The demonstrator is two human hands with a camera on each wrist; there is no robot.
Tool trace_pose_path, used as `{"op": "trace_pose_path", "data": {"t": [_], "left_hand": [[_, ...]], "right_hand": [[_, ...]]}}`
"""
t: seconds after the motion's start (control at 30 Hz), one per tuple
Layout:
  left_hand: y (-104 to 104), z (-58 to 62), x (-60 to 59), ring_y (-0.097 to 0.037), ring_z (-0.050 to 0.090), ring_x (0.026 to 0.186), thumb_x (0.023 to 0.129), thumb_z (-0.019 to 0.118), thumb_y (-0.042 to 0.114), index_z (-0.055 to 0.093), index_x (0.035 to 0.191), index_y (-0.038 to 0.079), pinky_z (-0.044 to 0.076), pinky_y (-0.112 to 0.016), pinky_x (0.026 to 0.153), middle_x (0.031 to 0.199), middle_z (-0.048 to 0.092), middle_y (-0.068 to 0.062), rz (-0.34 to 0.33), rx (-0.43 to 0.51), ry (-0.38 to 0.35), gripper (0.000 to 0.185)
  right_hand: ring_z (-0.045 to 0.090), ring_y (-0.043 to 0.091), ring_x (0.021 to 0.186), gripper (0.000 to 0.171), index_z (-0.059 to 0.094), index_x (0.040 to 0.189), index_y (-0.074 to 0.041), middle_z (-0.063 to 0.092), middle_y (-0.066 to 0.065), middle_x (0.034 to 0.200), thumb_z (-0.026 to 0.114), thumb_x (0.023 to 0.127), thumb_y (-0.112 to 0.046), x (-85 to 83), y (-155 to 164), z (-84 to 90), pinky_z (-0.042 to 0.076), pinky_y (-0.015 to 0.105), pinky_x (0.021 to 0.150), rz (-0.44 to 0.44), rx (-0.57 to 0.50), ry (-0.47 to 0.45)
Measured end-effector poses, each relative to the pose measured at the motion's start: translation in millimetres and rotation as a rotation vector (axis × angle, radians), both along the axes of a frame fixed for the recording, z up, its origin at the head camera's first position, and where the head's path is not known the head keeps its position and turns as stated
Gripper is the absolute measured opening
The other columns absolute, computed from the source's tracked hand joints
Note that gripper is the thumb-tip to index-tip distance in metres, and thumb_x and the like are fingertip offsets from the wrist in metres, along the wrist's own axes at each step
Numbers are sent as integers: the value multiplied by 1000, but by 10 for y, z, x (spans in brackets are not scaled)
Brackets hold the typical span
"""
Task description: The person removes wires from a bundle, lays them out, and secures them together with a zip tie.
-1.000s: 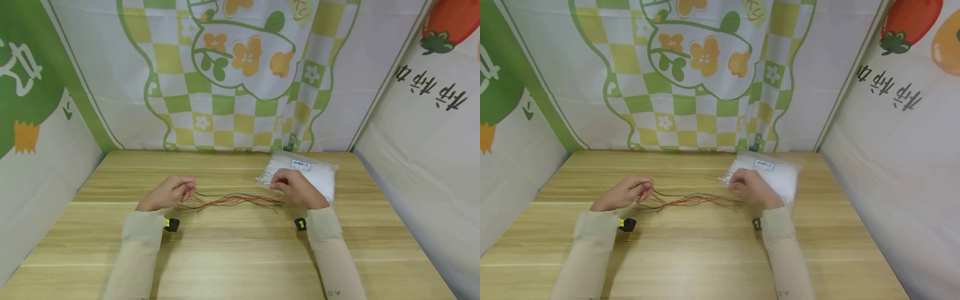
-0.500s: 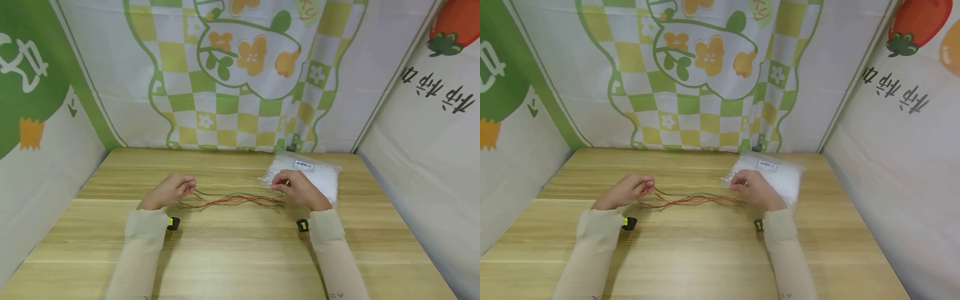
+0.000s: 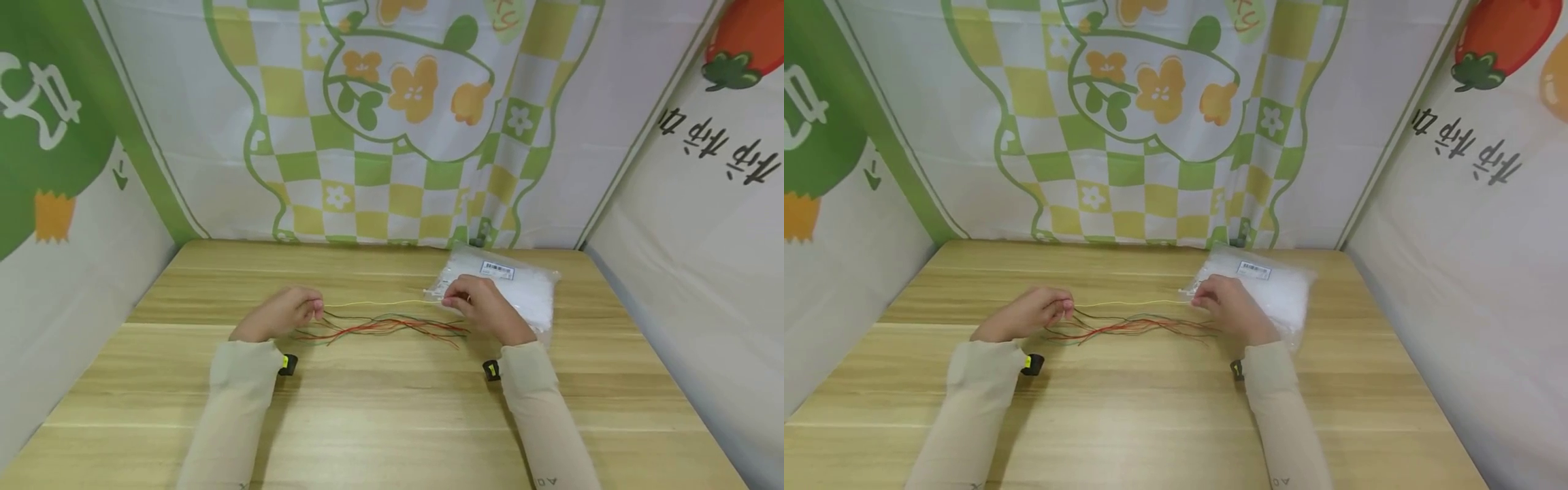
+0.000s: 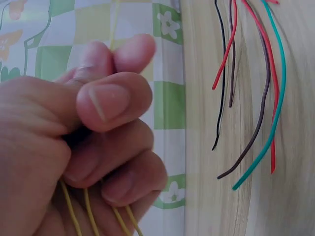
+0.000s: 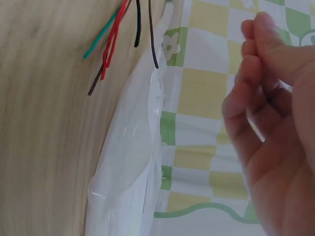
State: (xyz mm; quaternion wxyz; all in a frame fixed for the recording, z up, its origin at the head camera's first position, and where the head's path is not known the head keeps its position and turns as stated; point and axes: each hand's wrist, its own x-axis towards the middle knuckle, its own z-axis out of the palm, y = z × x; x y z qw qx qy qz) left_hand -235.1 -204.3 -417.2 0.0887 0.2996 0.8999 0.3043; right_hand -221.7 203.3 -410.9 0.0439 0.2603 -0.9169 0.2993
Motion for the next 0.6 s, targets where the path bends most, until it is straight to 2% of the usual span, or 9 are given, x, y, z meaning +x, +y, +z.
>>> {"op": "trace_pose_path", "data": {"t": [0.07,0.23,0.3,0.47,0.6], "left_hand": [[22,5,3,-7,38,61,112,48,8,67,89,3,38,-23,62,68,46,4,-6,-13,-18,30],[61,0,17,-10,43,66,111,46,5,67,90,3,40,-24,62,77,60,-4,13,-30,-30,30],[67,-10,27,-11,44,67,111,46,5,66,90,3,40,-24,63,81,62,-6,20,-39,-33,30],[62,-37,35,-12,42,67,112,46,8,67,90,3,39,-26,64,77,55,-2,32,-63,-53,31],[42,-46,28,-13,43,68,113,44,10,69,96,2,41,-28,66,84,63,-7,43,-64,-67,31]], "right_hand": [[61,10,77,8,78,97,-6,70,2,89,74,99,-12,6,-12,-7,53,30,73,-12,21,-30],[60,9,77,8,78,98,-6,70,2,90,73,100,-12,-6,-37,-67,52,29,72,8,65,-66],[60,8,76,8,78,97,-7,71,2,90,74,100,-12,-10,-48,-88,53,29,72,21,77,-69],[60,7,76,9,78,94,-9,71,1,89,75,99,-14,-31,-62,-149,53,28,72,33,106,-61],[60,8,76,10,78,91,-10,70,1,87,75,99,-15,-47,-75,-184,53,28,73,39,127,-45]]}}
